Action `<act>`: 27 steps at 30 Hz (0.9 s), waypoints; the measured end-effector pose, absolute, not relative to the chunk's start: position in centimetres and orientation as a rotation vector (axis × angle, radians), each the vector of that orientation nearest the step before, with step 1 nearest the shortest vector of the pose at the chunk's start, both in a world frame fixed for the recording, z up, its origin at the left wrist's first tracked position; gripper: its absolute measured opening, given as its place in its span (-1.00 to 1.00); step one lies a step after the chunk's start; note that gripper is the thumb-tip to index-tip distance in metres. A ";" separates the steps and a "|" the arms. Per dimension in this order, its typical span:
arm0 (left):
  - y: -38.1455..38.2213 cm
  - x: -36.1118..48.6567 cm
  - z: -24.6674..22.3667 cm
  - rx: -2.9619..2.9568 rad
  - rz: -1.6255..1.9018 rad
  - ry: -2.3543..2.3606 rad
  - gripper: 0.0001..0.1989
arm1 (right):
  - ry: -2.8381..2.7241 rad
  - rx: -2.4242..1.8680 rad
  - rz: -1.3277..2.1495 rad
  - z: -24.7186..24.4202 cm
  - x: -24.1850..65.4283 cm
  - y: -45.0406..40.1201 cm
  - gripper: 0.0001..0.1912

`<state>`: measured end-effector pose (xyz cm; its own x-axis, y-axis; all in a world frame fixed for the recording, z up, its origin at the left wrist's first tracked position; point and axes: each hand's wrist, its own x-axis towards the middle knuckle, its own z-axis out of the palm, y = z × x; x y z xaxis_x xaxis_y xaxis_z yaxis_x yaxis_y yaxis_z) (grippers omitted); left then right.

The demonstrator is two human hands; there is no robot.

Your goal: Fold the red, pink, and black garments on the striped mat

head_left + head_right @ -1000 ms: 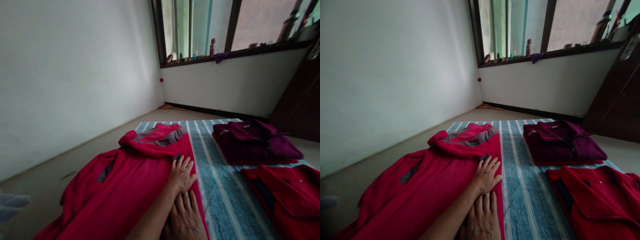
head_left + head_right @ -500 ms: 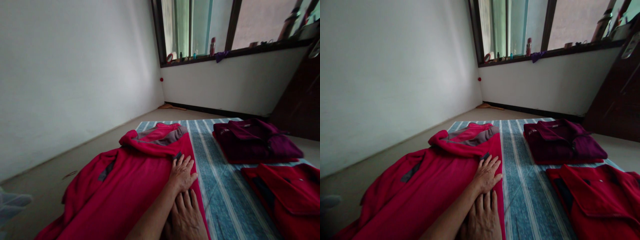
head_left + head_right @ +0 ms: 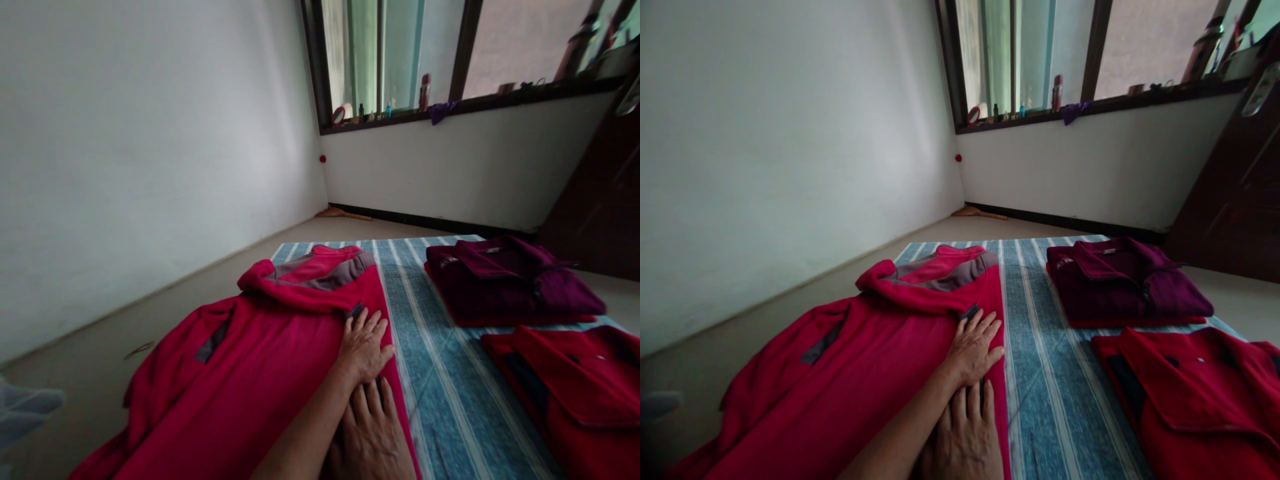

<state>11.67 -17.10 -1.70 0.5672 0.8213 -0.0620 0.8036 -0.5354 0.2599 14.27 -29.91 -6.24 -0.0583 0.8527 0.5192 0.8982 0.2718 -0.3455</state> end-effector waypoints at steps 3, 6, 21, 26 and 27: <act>-17.1 11.7 -1.7 2.543 0.095 1.352 -0.38 | -1.918 -1.572 -0.093 -6.4 14.3 -29.9 -0.49; -17.2 11.7 -1.8 2.539 0.084 1.355 -0.38 | -1.948 -1.581 -0.082 -6.4 14.4 -29.9 -0.46; -17.0 10.9 -2.1 2.413 0.462 1.272 -0.44 | -1.989 -1.609 -0.088 -8.3 14.4 -29.6 -0.41; -14.1 6.1 2.3 2.308 1.033 1.614 -0.65 | -2.119 -1.485 -0.130 -10.0 15.6 -29.3 -0.41; -13.2 4.5 3.5 2.252 1.102 1.732 -0.65 | -2.162 -1.448 -0.131 -10.1 15.8 -29.3 -0.40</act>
